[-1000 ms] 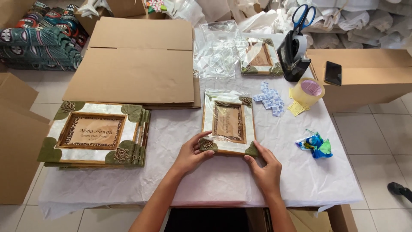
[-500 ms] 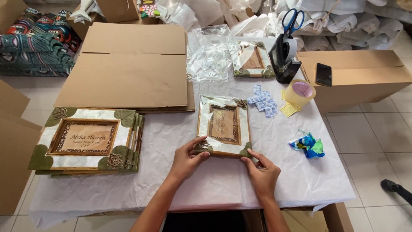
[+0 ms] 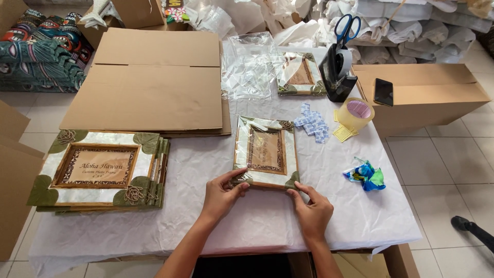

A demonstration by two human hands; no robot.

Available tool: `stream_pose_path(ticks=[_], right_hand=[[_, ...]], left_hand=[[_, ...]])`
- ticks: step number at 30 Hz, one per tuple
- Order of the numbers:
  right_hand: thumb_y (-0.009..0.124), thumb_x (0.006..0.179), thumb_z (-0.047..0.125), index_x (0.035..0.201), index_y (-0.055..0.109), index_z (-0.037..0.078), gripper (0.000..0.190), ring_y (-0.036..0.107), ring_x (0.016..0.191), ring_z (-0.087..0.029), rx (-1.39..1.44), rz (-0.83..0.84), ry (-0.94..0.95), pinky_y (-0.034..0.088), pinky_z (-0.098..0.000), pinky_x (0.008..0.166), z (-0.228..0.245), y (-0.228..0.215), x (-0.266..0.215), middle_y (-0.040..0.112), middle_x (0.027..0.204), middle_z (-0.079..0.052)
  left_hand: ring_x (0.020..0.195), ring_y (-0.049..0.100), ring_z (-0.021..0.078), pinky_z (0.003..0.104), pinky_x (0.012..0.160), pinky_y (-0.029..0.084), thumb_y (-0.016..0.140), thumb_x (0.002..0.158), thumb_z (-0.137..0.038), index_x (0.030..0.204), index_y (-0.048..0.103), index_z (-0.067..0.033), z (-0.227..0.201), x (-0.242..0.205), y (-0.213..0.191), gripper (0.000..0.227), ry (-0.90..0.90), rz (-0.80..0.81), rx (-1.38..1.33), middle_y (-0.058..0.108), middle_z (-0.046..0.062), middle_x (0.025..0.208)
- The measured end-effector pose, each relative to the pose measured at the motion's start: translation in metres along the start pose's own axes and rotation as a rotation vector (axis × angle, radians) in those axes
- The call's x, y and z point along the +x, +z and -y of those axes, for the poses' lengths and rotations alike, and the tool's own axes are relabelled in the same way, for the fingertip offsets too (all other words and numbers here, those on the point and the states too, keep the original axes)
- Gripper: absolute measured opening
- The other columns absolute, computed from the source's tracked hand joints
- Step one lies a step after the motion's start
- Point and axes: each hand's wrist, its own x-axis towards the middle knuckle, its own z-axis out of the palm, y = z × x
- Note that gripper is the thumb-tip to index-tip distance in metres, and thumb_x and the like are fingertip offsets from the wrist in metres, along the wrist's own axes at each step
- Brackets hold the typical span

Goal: The person wraps picture frames in protective plastic bags and stacks them on a table.

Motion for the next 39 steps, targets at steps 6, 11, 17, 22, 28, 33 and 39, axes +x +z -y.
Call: stream_pose_path(ticks=[6, 11, 17, 22, 28, 33, 39], right_hand=[[0.086, 0.081, 0.026, 0.108, 0.079, 0.021, 0.029, 0.047, 0.052, -0.009, -0.081, 0.043, -0.043, 0.047, -0.0276, 0.070, -0.003, 0.002, -0.001, 0.076, 0.081, 0.010], [0.084, 0.082, 0.016, 0.114, 0.079, 0.014, 0.033, 0.069, 0.082, -0.012, 0.154, 0.127, 0.133, 0.057, -0.0253, 0.078, 0.017, -0.008, 0.005, 0.080, 0.101, -0.003], [0.072, 0.083, 0.007, 0.140, 0.061, 0.005, 0.058, 0.068, 0.115, -0.023, 0.678, 0.222, 0.710, 0.055, -0.0328, 0.101, 0.034, -0.021, 0.019, 0.068, 0.132, -0.018], [0.068, 0.085, 0.011, 0.158, 0.035, 0.003, 0.080, 0.062, 0.118, -0.023, 0.950, 0.013, 0.960, 0.054, -0.0313, 0.099, 0.018, -0.002, 0.012, 0.057, 0.142, -0.023], [0.068, 0.089, 0.019, 0.139, 0.055, 0.010, 0.053, 0.066, 0.107, -0.026, 1.003, 0.068, 1.033, 0.057, -0.0423, 0.094, 0.025, 0.011, 0.016, 0.067, 0.125, -0.010], [0.069, 0.095, 0.011, 0.127, 0.054, 0.006, 0.036, 0.072, 0.087, -0.029, 1.073, -0.010, 0.811, 0.064, -0.0455, 0.077, -0.025, 0.016, 0.012, 0.072, 0.112, -0.017], [0.067, 0.098, 0.014, 0.140, 0.053, 0.013, 0.044, 0.071, 0.076, -0.022, 0.955, 0.080, 0.588, 0.066, -0.0343, 0.078, -0.021, -0.021, 0.011, 0.068, 0.104, -0.007]], left_hand=[[0.069, 0.072, 0.0048, 0.022, 0.072, 0.058, 0.079, 0.085, -0.033, 0.147, 0.057, -0.0223, 0.020, 0.000, -0.002, 0.066, 0.124, -0.022, 0.310, 0.082, 0.002, 0.077], [0.061, 0.050, 0.0029, 0.024, 0.060, 0.048, 0.082, 0.084, -0.033, 0.150, 0.056, -0.0245, 0.013, -0.003, -0.006, 0.071, 0.111, -0.009, 0.317, 0.065, -0.005, 0.066], [0.070, 0.065, 0.0141, 0.025, 0.067, 0.054, 0.070, 0.079, -0.049, 0.165, 0.019, -0.0229, -0.008, -0.005, -0.012, 0.104, -0.142, 0.069, -0.054, 0.066, 0.009, 0.079], [0.068, 0.073, 0.0236, 0.036, 0.073, 0.065, 0.077, 0.080, -0.017, 0.159, 0.034, -0.0191, 0.035, 0.004, 0.010, 0.091, -0.191, -0.126, -0.448, 0.071, 0.029, 0.118], [0.070, 0.072, 0.0200, 0.031, 0.062, 0.063, 0.081, 0.080, -0.027, 0.128, 0.055, -0.0050, 0.055, -0.007, 0.031, 0.058, -0.207, -0.090, -0.425, 0.074, 0.019, 0.101], [0.074, 0.073, 0.0153, 0.025, 0.069, 0.054, 0.064, 0.092, -0.050, 0.116, 0.057, -0.0077, 0.012, -0.025, 0.017, 0.049, -0.249, 0.249, -0.149, 0.079, 0.016, 0.094], [0.104, 0.073, 0.0210, 0.036, 0.087, 0.058, 0.042, 0.072, -0.080, 0.129, 0.056, -0.0104, -0.013, -0.003, -0.015, 0.091, -0.252, -0.102, -0.228, 0.074, 0.011, 0.121]])
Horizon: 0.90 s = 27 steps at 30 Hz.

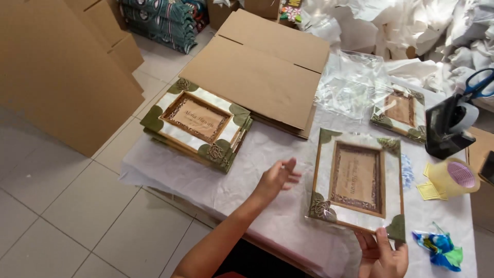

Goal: The person wraps picture frames in protective plastic bags and stacks them on a table.

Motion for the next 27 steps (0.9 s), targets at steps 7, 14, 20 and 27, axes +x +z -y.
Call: stream_pose_path(ticks=[7, 14, 20, 27], right_hand=[[0.063, 0.101, 0.010, 0.132, 0.056, 0.003, 0.033, 0.069, 0.083, -0.020, -0.018, 0.232, 0.014, 0.063, -0.0402, 0.083, 0.048, 0.034, -0.027, 0.068, 0.100, -0.008], [0.066, 0.102, 0.027, 0.116, 0.062, 0.015, 0.019, 0.065, 0.086, -0.014, 0.146, 0.117, 0.180, 0.058, -0.0290, 0.071, 0.007, 0.047, -0.027, 0.067, 0.101, -0.003], [0.057, 0.101, 0.019, 0.141, 0.052, 0.004, 0.043, 0.065, 0.099, -0.020, -0.011, 0.247, 0.221, 0.056, -0.0344, 0.072, 0.012, 0.084, -0.050, 0.066, 0.126, -0.012], [0.057, 0.103, 0.012, 0.124, 0.057, -0.005, 0.027, 0.069, 0.095, -0.023, 0.037, 0.412, 0.316, 0.059, -0.0331, 0.074, 0.010, 0.120, -0.028, 0.069, 0.118, -0.017]], left_hand=[[0.078, 0.070, 0.0185, 0.031, 0.073, 0.055, 0.063, 0.080, -0.081, 0.091, 0.071, -0.0159, 0.016, 0.026, 0.012, 0.067, -0.167, 0.391, -0.992, 0.073, 0.004, 0.083], [0.121, 0.062, 0.0346, 0.049, 0.105, 0.051, 0.066, 0.072, -0.065, 0.144, 0.056, -0.0102, 0.004, -0.005, 0.030, 0.091, -0.110, 0.100, -1.004, 0.065, 0.018, 0.132], [0.128, 0.061, 0.0338, 0.050, 0.108, 0.050, 0.062, 0.074, -0.064, 0.146, 0.056, -0.0106, -0.007, -0.034, 0.027, 0.090, -0.080, -0.038, -1.063, 0.064, 0.017, 0.138], [0.159, 0.014, 0.0205, 0.045, 0.128, 0.009, 0.061, 0.059, -0.076, 0.162, 0.022, -0.0183, -0.014, -0.057, -0.025, 0.125, -0.103, -0.256, -0.655, 0.020, 0.003, 0.173]])
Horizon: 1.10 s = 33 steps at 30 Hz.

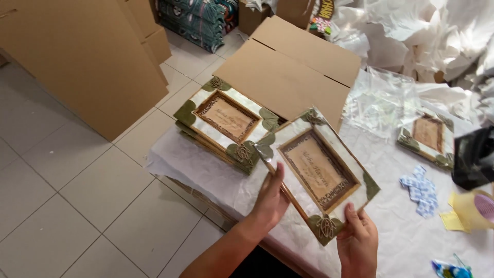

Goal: The person wraps picture frames in protective plastic bags and stacks them on a table.

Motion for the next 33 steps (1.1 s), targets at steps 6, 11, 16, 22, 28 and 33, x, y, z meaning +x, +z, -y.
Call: stream_pose_path(ticks=[6, 11, 16, 22, 28, 33], right_hand=[[0.057, 0.099, 0.011, 0.130, 0.058, -0.004, 0.035, 0.066, 0.104, -0.023, 0.018, 0.257, 0.151, 0.055, -0.0370, 0.083, -0.008, 0.091, 0.037, 0.068, 0.122, -0.015], [0.061, 0.103, 0.019, 0.126, 0.063, -0.003, 0.032, 0.075, 0.089, -0.028, -0.011, 0.354, 0.115, 0.062, -0.0478, 0.078, -0.096, 0.084, 0.117, 0.071, 0.100, -0.017], [0.059, 0.104, 0.022, 0.127, 0.064, -0.001, 0.033, 0.073, 0.093, -0.027, 0.022, 0.284, 0.122, 0.060, -0.0468, 0.083, -0.060, 0.107, 0.082, 0.071, 0.102, -0.016], [0.063, 0.102, 0.031, 0.118, 0.070, 0.004, 0.032, 0.073, 0.084, -0.023, -0.019, -0.281, 0.002, 0.064, -0.0424, 0.069, -0.022, 0.053, 0.088, 0.075, 0.109, -0.010], [0.049, 0.115, 0.061, 0.099, 0.060, 0.013, 0.052, 0.039, 0.069, -0.012, -0.493, -0.578, -0.036, 0.039, -0.0346, 0.056, 0.023, -0.019, 0.091, 0.043, 0.084, -0.001], [0.046, 0.101, 0.046, 0.131, 0.070, -0.002, 0.062, 0.053, 0.136, -0.016, -0.680, -0.571, 0.159, 0.030, -0.0280, 0.118, 0.027, -0.072, 0.097, 0.066, 0.141, -0.013]], left_hand=[[0.119, 0.061, 0.0188, 0.027, 0.110, 0.050, 0.063, 0.083, -0.038, 0.155, 0.044, -0.0134, -0.096, -0.039, -0.040, 0.079, 0.508, -0.265, -0.160, 0.064, 0.008, 0.127], [0.126, 0.056, 0.0104, 0.027, 0.107, 0.048, 0.068, 0.098, -0.013, 0.141, 0.047, -0.0112, -0.114, 0.002, -0.103, 0.048, 0.858, -0.223, -0.120, 0.061, -0.001, 0.132], [0.126, 0.056, 0.0134, 0.032, 0.109, 0.048, 0.072, 0.093, -0.009, 0.144, 0.048, -0.0091, -0.114, -0.004, -0.113, 0.056, 0.875, -0.187, 0.018, 0.061, 0.004, 0.133], [0.118, 0.061, 0.0205, 0.034, 0.103, 0.050, 0.051, 0.103, -0.029, 0.137, 0.056, -0.0071, -0.097, -0.020, -0.083, 0.041, 1.107, -0.338, 0.592, 0.064, 0.009, 0.134], [0.130, 0.058, 0.0240, 0.035, 0.104, 0.054, 0.055, 0.100, -0.021, 0.140, 0.051, -0.0056, -0.027, 0.025, -0.030, 0.042, 1.093, 0.056, 0.727, 0.055, 0.014, 0.144], [0.111, 0.074, 0.0137, 0.025, 0.095, 0.055, 0.070, 0.088, -0.022, 0.129, 0.072, -0.0022, 0.025, 0.107, -0.025, 0.046, 0.407, 0.029, 0.514, 0.082, 0.008, 0.121]])
